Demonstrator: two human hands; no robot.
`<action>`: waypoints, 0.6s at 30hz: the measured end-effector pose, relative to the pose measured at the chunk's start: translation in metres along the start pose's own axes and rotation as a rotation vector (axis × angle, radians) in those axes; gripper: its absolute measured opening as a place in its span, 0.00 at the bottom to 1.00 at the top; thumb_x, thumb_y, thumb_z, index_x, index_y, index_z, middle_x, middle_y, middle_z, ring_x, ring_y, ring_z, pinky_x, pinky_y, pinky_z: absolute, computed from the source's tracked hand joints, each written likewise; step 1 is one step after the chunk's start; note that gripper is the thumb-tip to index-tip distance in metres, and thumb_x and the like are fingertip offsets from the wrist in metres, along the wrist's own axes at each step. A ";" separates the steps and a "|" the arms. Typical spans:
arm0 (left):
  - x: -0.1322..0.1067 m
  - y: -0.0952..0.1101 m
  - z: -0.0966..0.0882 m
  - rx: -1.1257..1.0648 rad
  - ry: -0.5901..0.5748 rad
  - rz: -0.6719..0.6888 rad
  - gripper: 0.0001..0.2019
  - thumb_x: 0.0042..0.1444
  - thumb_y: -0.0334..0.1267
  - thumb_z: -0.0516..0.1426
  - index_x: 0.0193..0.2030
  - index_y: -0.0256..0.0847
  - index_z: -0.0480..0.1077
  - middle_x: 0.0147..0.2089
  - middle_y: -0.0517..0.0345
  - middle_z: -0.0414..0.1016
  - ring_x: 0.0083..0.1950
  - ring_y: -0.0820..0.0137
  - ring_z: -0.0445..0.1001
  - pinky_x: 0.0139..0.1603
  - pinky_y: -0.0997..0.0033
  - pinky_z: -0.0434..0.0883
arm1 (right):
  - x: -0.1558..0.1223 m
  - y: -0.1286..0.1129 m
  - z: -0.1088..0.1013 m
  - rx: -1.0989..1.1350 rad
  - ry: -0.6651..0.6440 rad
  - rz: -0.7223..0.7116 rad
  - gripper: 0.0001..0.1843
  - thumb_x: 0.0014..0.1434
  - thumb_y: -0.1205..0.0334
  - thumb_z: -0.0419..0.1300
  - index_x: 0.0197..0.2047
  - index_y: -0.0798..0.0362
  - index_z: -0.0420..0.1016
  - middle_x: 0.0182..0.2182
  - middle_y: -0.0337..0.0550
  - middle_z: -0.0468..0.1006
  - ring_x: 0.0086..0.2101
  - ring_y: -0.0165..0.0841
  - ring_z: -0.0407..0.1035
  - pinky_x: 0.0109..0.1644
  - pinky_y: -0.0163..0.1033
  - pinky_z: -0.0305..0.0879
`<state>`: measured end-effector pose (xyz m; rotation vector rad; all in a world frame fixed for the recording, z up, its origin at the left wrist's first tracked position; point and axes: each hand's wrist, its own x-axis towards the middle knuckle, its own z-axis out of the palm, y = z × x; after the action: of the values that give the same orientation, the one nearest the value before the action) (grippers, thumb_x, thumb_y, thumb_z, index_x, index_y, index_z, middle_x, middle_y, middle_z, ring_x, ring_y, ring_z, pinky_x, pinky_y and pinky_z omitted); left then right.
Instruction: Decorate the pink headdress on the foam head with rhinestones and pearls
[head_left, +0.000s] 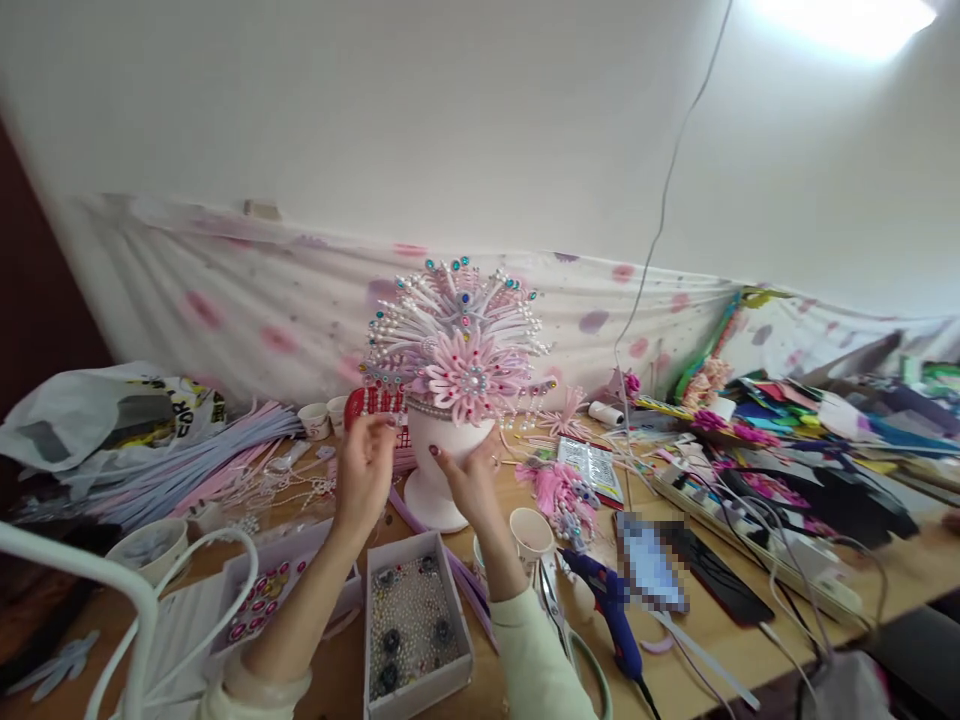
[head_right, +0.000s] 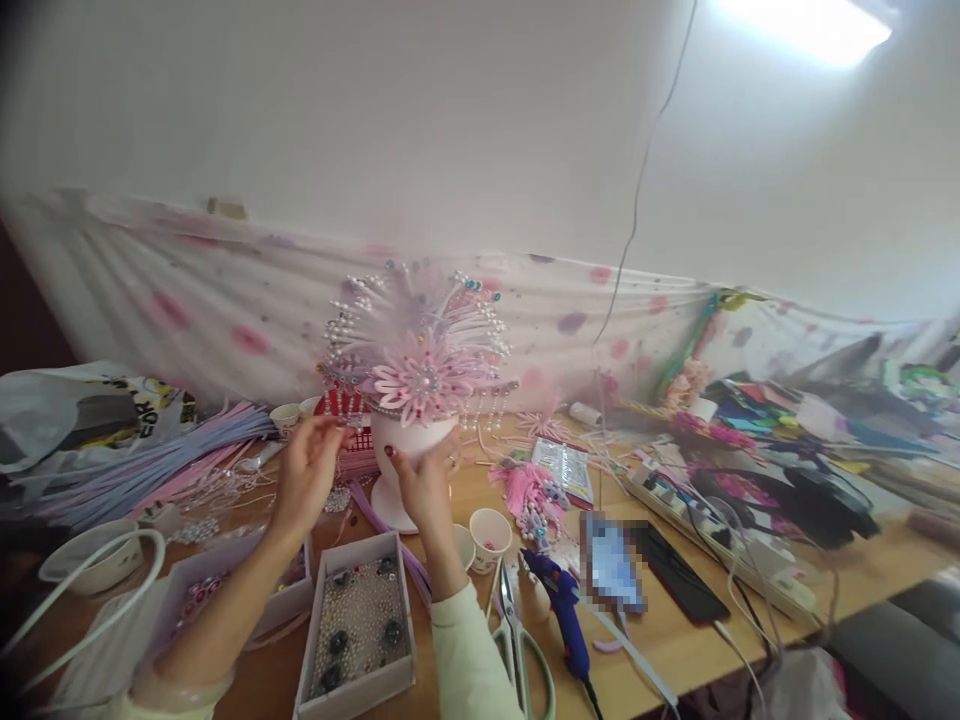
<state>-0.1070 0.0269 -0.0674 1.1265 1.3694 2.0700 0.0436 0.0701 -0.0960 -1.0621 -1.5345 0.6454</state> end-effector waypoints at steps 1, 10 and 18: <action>-0.008 -0.001 0.005 0.032 -0.087 -0.005 0.23 0.47 0.54 0.69 0.44 0.44 0.72 0.48 0.48 0.80 0.54 0.53 0.79 0.59 0.54 0.72 | -0.003 -0.002 0.006 -0.028 0.032 0.039 0.62 0.57 0.43 0.66 0.77 0.60 0.32 0.76 0.73 0.43 0.76 0.61 0.33 0.76 0.71 0.33; -0.009 -0.014 0.034 0.288 -0.204 0.066 0.42 0.37 0.45 0.73 0.60 0.43 0.63 0.66 0.40 0.69 0.72 0.45 0.65 0.73 0.43 0.61 | -0.042 -0.035 0.031 -0.201 0.063 0.147 0.49 0.58 0.67 0.55 0.76 0.77 0.38 0.74 0.87 0.44 0.75 0.67 0.31 0.69 0.75 0.50; -0.003 -0.023 0.036 0.398 -0.165 0.125 0.42 0.35 0.44 0.74 0.55 0.46 0.58 0.64 0.37 0.67 0.71 0.37 0.64 0.69 0.34 0.64 | -0.057 -0.040 0.016 -0.230 -0.042 0.108 0.54 0.52 0.71 0.59 0.76 0.78 0.40 0.75 0.82 0.45 0.76 0.62 0.36 0.74 0.68 0.47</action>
<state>-0.0786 0.0547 -0.0822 1.5415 1.7102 1.7784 0.0163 0.0045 -0.0929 -1.3196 -1.6247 0.5773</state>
